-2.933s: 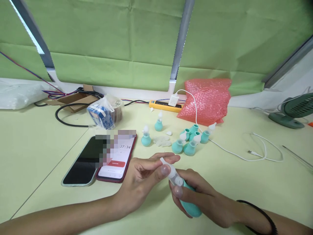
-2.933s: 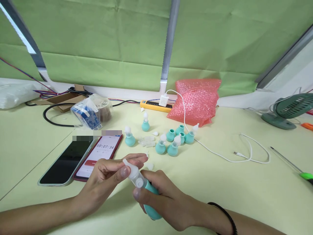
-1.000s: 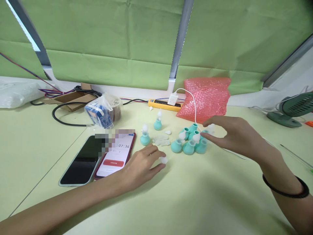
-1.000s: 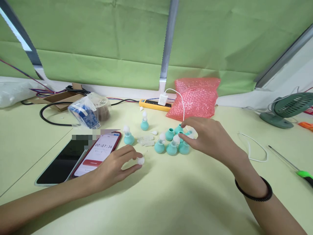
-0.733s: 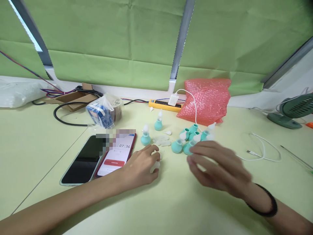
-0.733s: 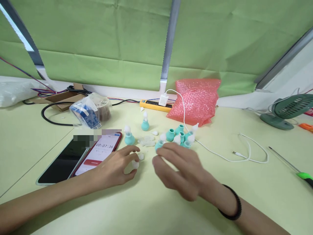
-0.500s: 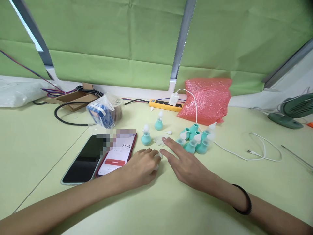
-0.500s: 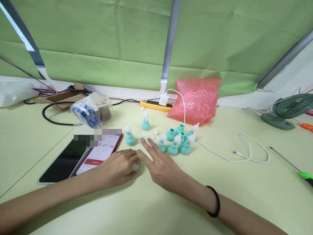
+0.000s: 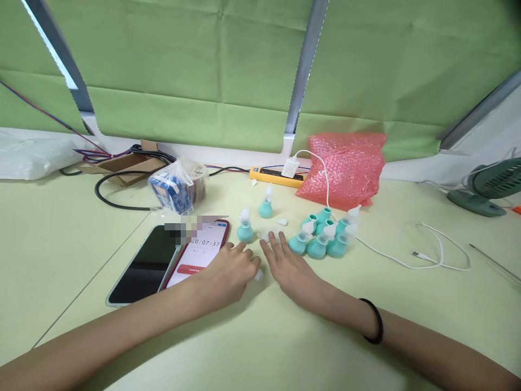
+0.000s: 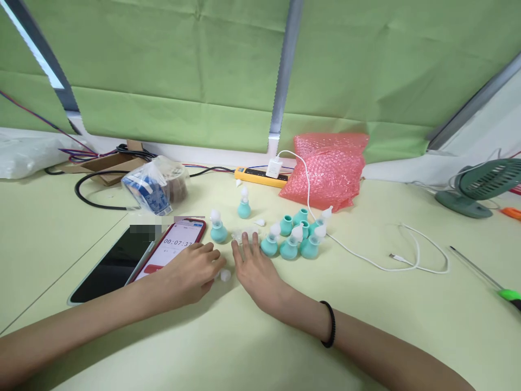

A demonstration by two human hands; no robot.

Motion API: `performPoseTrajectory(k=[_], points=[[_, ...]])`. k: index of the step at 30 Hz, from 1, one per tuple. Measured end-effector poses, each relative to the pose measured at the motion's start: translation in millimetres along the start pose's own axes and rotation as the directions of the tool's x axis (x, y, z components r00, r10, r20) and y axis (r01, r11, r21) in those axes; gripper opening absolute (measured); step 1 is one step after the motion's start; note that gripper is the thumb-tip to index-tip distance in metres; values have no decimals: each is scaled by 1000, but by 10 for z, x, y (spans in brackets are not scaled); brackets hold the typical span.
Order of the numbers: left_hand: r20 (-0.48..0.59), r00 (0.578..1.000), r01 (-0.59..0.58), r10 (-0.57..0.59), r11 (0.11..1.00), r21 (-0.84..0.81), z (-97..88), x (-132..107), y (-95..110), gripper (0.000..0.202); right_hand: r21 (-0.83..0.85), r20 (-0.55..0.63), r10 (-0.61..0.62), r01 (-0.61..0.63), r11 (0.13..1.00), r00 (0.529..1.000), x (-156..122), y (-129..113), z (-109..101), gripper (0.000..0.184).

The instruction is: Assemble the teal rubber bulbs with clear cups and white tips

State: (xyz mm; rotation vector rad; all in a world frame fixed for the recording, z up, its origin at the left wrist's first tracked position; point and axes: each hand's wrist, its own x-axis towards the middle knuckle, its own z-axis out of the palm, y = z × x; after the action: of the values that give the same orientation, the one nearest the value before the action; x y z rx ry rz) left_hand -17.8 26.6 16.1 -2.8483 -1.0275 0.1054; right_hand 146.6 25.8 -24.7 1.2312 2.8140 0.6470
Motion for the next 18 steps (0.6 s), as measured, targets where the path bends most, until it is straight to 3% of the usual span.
performPoseTrajectory(k=[4, 9, 14, 16, 18], points=[[-20, 1000, -3, 3, 1000, -6, -66, -23, -51, 8, 3, 18, 72, -72, 997, 997, 79, -20, -111, 42], [-67, 998, -8, 6, 999, -33, -29, 17, -91, 16, 52, 16, 25, -26, 998, 1000, 78, -56, -180, 25], [-96, 994, -62, 54, 994, -85, 121, 74, -80, 16, 128, -6, -48, 48, 991, 999, -158, -73, -170, 32], [-105, 993, -73, 62, 991, -111, 142, 91, -48, 17, 199, -55, -63, 73, 977, 996, -277, -51, -123, 37], [-113, 992, -78, 62, 987, -137, 140, 104, -2, 19, 325, -179, -46, 103, 940, 983, -369, -18, -48, 35]])
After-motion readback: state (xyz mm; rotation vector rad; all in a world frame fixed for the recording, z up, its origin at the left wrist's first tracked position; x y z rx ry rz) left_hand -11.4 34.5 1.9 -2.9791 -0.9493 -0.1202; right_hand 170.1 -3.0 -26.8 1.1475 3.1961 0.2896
